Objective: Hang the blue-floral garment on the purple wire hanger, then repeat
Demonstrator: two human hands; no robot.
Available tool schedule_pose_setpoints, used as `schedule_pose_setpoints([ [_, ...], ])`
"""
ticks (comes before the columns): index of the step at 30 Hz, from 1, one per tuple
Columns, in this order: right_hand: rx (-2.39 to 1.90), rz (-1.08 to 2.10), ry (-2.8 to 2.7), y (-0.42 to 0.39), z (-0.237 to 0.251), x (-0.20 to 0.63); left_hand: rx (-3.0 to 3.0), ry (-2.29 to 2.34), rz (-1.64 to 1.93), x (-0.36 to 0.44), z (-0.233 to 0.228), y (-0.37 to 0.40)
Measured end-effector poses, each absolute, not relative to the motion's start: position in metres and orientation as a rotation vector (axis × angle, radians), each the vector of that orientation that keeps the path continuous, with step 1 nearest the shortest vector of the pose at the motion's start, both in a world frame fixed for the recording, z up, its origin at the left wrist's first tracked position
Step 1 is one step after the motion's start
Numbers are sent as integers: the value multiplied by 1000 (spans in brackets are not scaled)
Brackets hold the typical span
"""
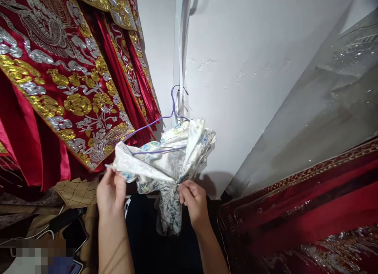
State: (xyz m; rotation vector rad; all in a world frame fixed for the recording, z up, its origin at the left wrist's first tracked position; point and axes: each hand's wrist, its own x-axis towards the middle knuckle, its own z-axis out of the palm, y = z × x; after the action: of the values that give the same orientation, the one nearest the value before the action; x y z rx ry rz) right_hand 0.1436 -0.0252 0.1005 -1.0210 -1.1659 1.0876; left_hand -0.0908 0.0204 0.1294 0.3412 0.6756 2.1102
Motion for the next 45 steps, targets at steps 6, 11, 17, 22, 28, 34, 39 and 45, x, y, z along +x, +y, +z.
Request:
schedule_pose_setpoints([
  [6,-1101,1152,-1161,-26,89,161,302,827,1829,-44,71,5],
  [11,-1212,1286,-1573,-39,88,166,732,745,1807,-32,98,-19],
  [17,-1085,1197,-1222,-42,97,143,1456,815,1299,-11,126,-60],
  [22,-945,1521,-960,-38,97,131,1828,928,1115,-8,139,-69],
  [28,-784,1568,-1513,-40,128,141,1993,1092,1145,-44,150,-46],
  [34,-942,920,-1733,4,177,174,2132,1091,771,-62,136,-37],
  [39,-1198,750,-1612,68,174,185,2140,1207,656,-78,144,-36],
  [45,-1185,608,-1773,101,152,216,2008,1292,867,-111,132,-34],
])
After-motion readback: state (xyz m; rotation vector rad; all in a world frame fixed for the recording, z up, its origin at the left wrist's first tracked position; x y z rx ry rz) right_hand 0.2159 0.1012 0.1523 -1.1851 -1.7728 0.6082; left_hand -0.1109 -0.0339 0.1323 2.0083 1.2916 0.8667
